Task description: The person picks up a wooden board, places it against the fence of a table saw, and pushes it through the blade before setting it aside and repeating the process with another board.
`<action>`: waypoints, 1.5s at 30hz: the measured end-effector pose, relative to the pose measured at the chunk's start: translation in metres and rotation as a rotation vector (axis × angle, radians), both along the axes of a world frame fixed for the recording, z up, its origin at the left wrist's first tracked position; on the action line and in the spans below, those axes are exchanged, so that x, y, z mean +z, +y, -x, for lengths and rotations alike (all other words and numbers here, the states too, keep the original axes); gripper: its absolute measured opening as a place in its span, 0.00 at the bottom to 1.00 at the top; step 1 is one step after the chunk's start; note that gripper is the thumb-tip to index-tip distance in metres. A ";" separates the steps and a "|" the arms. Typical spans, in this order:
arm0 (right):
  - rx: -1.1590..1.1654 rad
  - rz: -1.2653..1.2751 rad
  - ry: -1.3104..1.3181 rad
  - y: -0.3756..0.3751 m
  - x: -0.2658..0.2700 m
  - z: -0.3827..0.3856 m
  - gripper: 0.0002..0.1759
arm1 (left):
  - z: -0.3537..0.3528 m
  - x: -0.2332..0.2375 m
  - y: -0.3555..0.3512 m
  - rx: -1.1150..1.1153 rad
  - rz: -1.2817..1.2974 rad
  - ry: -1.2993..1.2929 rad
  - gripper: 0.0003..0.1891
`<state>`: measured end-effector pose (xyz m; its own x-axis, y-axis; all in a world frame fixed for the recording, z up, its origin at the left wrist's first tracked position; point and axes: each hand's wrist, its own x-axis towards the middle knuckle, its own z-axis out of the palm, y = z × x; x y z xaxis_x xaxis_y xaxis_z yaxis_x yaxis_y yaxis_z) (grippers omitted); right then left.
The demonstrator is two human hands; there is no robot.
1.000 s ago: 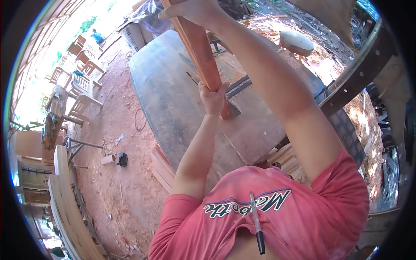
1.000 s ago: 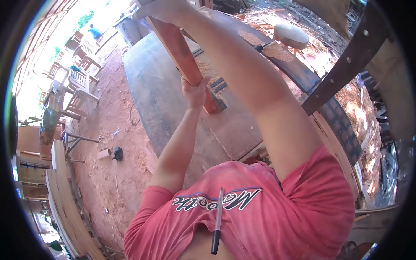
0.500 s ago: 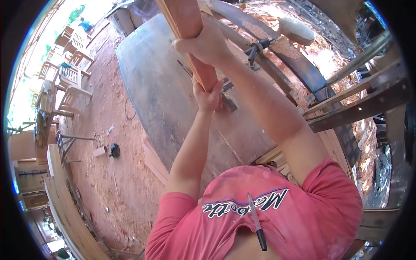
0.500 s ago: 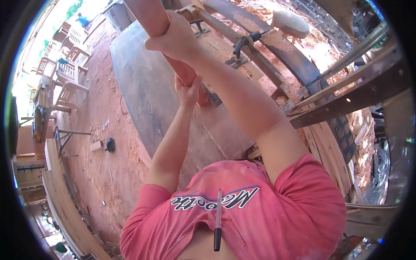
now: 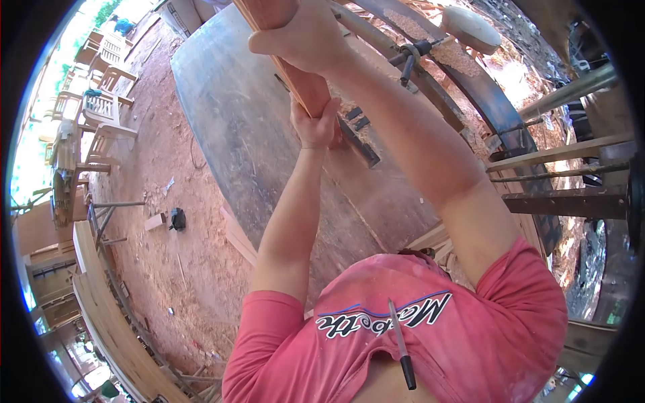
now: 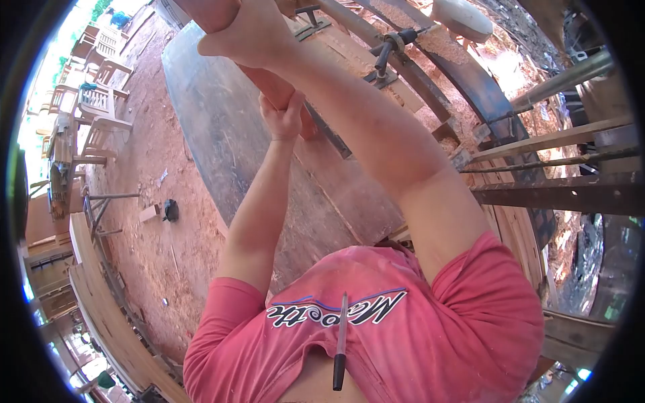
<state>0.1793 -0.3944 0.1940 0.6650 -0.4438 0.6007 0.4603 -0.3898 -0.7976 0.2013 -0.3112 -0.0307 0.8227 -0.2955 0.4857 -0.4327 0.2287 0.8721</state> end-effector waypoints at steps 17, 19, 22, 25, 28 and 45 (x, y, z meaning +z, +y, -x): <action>-0.027 0.035 0.011 -0.006 0.000 -0.032 0.26 | -0.031 0.008 -0.011 0.114 0.033 -0.071 0.25; -0.021 0.026 0.002 -0.007 -0.001 -0.038 0.25 | -0.038 0.001 -0.014 0.102 0.060 -0.058 0.24; 0.022 0.008 -0.012 -0.009 -0.001 -0.044 0.23 | -0.050 -0.009 -0.016 0.117 0.048 -0.081 0.24; 0.080 0.002 -0.075 -0.010 -0.002 -0.051 0.21 | -0.060 -0.007 -0.019 0.155 0.055 -0.124 0.23; 0.082 0.021 -0.159 -0.012 -0.005 -0.061 0.21 | -0.067 -0.008 -0.020 0.159 0.039 -0.130 0.24; 0.089 0.037 0.029 -0.019 -0.006 -0.092 0.24 | -0.100 -0.008 -0.029 0.206 0.049 -0.196 0.27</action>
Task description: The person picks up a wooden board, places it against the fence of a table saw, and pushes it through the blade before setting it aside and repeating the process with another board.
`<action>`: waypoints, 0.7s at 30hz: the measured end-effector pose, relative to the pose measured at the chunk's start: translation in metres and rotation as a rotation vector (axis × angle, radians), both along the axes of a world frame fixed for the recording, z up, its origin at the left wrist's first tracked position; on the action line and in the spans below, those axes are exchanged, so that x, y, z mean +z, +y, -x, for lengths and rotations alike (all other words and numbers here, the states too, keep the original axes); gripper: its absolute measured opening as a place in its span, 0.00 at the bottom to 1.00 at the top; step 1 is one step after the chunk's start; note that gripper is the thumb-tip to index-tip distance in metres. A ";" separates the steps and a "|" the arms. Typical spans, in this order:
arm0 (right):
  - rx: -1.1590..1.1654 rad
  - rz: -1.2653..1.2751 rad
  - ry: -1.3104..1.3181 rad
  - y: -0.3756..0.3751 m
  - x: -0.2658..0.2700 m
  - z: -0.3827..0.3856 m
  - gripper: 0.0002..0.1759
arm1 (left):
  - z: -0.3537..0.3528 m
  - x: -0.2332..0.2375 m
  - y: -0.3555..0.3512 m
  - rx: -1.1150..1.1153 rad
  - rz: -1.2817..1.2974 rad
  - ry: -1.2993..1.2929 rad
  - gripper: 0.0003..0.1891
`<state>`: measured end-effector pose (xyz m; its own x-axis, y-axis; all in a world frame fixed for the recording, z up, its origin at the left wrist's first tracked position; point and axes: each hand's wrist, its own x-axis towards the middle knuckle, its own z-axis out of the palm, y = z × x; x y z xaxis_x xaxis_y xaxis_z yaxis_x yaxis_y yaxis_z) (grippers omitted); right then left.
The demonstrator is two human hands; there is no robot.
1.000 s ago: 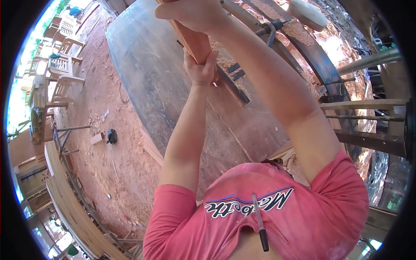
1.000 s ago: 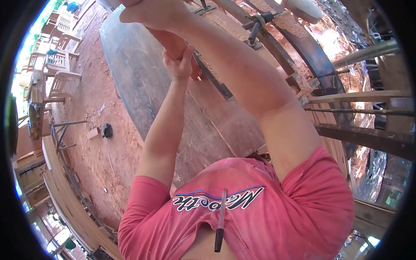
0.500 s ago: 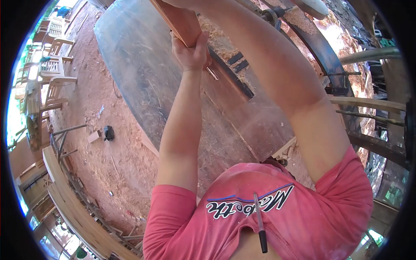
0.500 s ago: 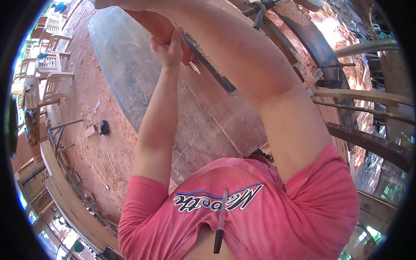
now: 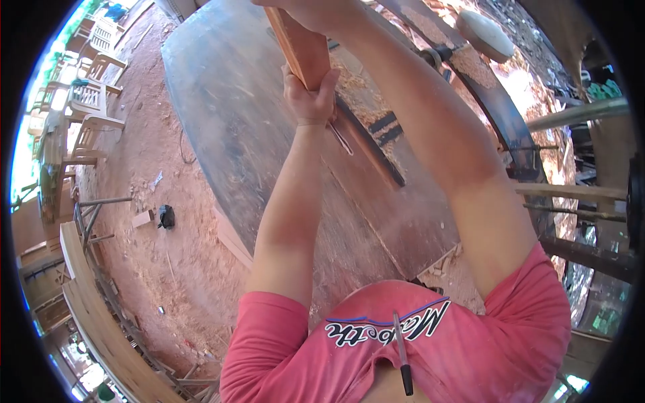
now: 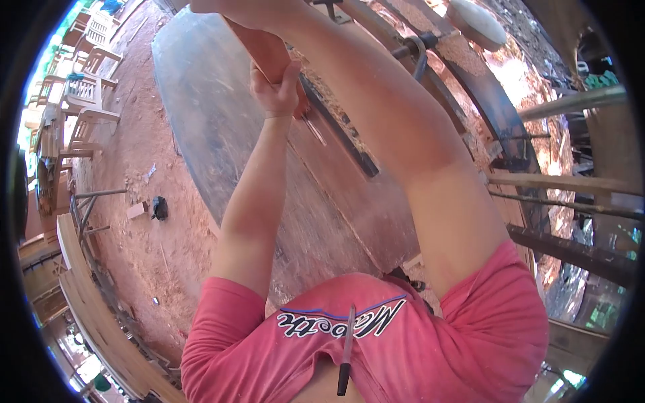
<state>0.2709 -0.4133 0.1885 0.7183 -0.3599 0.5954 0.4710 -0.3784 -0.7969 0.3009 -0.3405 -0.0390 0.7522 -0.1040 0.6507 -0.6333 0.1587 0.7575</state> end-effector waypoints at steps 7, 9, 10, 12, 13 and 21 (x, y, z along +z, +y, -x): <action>-0.074 -0.032 -0.121 -0.001 -0.004 -0.027 0.27 | -0.020 0.000 -0.003 0.015 -0.039 0.064 0.27; -0.061 -0.026 -0.123 -0.003 -0.007 -0.037 0.28 | -0.029 -0.003 -0.005 -0.004 -0.037 0.108 0.29; -0.053 -0.024 -0.120 -0.004 -0.009 -0.042 0.27 | -0.034 -0.006 -0.006 0.003 -0.033 0.104 0.29; -0.038 -0.019 -0.121 -0.006 -0.011 -0.053 0.27 | -0.046 -0.009 -0.009 0.037 -0.077 0.057 0.30; -0.042 -0.012 -0.093 -0.008 -0.011 -0.057 0.26 | -0.051 -0.010 -0.010 0.044 -0.073 0.054 0.30; -0.056 0.011 -0.139 -0.018 -0.015 -0.109 0.21 | -0.101 -0.013 -0.018 0.011 -0.086 0.098 0.33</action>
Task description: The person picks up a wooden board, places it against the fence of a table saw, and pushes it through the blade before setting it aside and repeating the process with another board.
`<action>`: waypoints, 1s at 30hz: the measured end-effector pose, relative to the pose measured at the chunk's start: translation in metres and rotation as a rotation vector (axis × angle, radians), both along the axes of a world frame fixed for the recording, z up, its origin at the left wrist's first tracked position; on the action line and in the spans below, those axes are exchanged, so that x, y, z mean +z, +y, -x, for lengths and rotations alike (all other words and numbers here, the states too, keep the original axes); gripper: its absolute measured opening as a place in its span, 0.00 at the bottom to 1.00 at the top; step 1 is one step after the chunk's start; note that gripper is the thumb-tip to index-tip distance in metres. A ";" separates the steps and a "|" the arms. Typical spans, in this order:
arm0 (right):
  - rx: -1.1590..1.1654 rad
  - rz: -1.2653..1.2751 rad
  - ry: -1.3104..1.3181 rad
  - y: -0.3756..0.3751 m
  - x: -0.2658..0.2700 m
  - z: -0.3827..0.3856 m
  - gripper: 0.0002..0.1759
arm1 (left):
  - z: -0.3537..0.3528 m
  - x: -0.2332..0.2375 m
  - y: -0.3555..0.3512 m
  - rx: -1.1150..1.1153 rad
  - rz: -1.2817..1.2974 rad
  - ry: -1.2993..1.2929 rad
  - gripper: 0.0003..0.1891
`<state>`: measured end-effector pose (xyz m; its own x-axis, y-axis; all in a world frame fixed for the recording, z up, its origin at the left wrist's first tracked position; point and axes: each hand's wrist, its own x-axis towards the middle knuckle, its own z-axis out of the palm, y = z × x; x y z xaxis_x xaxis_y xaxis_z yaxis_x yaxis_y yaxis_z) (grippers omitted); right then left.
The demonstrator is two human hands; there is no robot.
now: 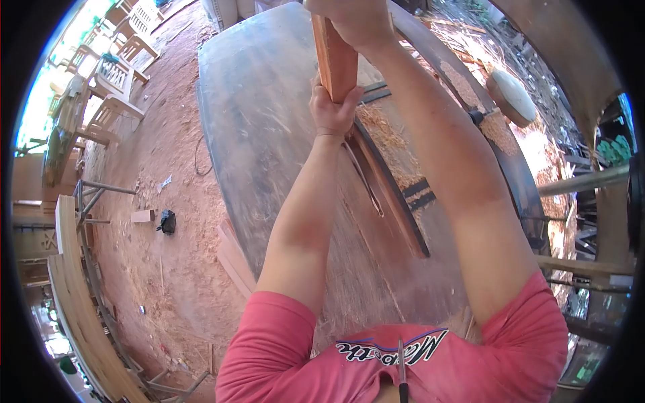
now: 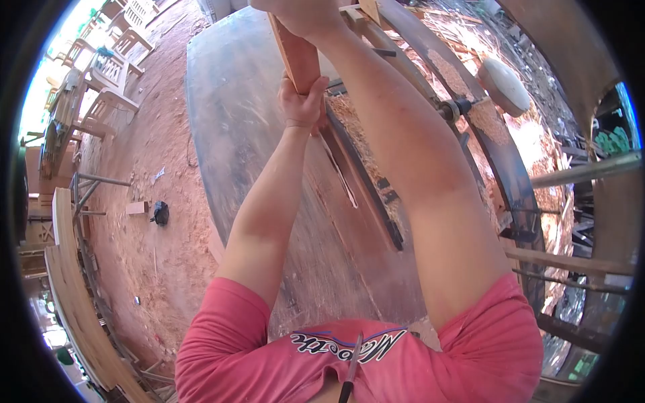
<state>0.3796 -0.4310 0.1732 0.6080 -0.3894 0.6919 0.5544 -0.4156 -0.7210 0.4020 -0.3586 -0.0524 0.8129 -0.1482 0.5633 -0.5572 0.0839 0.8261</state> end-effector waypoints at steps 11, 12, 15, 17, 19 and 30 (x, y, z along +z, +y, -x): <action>-0.094 0.013 0.023 0.004 -0.003 -0.090 0.20 | -0.089 0.024 0.009 -0.064 -0.150 0.118 0.24; -0.085 0.014 0.025 0.013 -0.003 -0.094 0.20 | -0.090 0.031 0.022 -0.092 -0.217 0.189 0.25; -0.002 -0.011 0.019 0.046 -0.004 -0.095 0.23 | -0.088 0.026 0.067 -0.040 -0.205 0.193 0.23; 0.049 0.107 0.061 0.073 -0.005 -0.087 0.23 | -0.068 0.027 0.103 -0.093 -0.191 0.284 0.21; -0.068 0.035 0.057 0.103 -0.016 -0.084 0.19 | -0.030 0.037 0.142 -0.090 -0.168 0.298 0.21; 0.680 -0.706 0.327 0.276 -0.042 0.191 0.30 | 0.305 0.048 0.408 0.045 -0.409 0.364 0.21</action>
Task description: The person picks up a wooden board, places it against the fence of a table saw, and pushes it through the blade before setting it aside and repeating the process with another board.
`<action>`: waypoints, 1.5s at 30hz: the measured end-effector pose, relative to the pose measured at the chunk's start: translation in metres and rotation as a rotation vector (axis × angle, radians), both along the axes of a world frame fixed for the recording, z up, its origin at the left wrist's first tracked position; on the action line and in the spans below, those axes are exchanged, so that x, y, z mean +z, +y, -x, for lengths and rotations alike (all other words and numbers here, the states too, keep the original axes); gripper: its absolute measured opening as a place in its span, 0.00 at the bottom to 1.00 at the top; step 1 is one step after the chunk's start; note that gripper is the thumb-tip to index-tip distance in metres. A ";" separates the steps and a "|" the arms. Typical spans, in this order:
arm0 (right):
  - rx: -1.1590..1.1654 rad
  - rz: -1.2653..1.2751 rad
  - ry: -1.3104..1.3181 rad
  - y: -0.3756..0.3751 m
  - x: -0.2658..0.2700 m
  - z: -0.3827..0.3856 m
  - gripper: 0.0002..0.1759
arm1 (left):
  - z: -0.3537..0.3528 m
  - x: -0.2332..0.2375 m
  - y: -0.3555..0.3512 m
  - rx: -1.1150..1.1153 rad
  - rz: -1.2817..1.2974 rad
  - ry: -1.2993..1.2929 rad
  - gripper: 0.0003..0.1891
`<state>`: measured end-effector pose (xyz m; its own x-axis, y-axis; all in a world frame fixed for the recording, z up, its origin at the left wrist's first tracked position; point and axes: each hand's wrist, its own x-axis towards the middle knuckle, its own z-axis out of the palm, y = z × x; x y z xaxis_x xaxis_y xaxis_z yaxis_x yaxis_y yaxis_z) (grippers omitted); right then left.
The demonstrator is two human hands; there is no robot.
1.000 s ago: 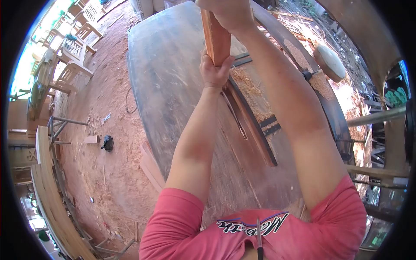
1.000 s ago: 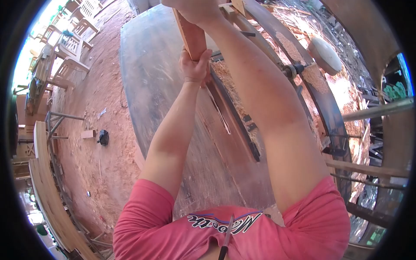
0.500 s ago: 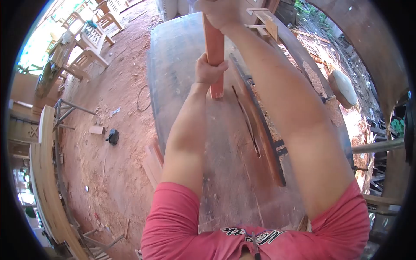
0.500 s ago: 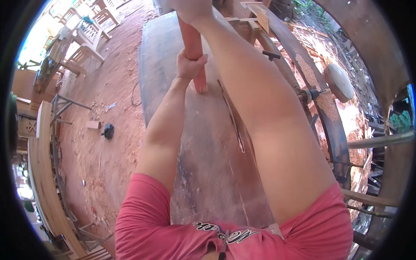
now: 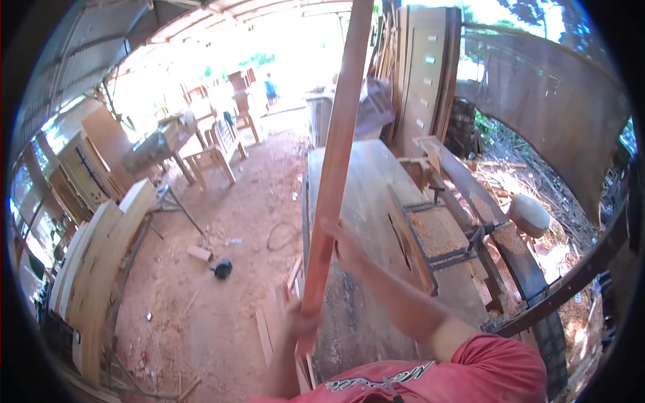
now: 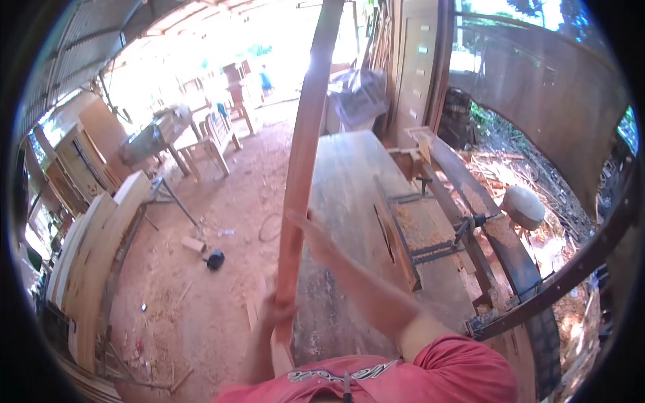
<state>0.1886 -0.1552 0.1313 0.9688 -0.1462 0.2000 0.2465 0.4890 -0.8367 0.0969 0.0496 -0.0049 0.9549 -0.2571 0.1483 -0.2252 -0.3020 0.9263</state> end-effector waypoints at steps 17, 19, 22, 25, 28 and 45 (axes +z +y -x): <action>0.024 -0.777 0.247 0.118 0.045 0.110 0.23 | 0.200 0.143 0.096 0.031 -0.558 0.235 0.34; 0.031 -0.836 0.383 0.118 0.054 0.129 0.25 | 0.156 0.053 0.061 0.356 0.710 0.034 0.37; 0.055 -0.834 0.436 0.110 0.054 0.168 0.26 | 0.123 0.082 0.040 0.364 1.432 -0.492 0.36; 0.356 -0.636 0.454 0.084 0.038 0.201 0.27 | 0.104 0.108 0.064 0.496 1.348 -0.636 0.40; 0.850 0.353 0.324 0.003 0.009 0.204 0.26 | 0.105 0.192 0.044 0.862 1.105 -0.733 0.42; -0.317 0.514 -0.198 -0.222 0.162 0.249 0.21 | -0.054 0.363 -0.191 0.358 0.512 -0.835 0.16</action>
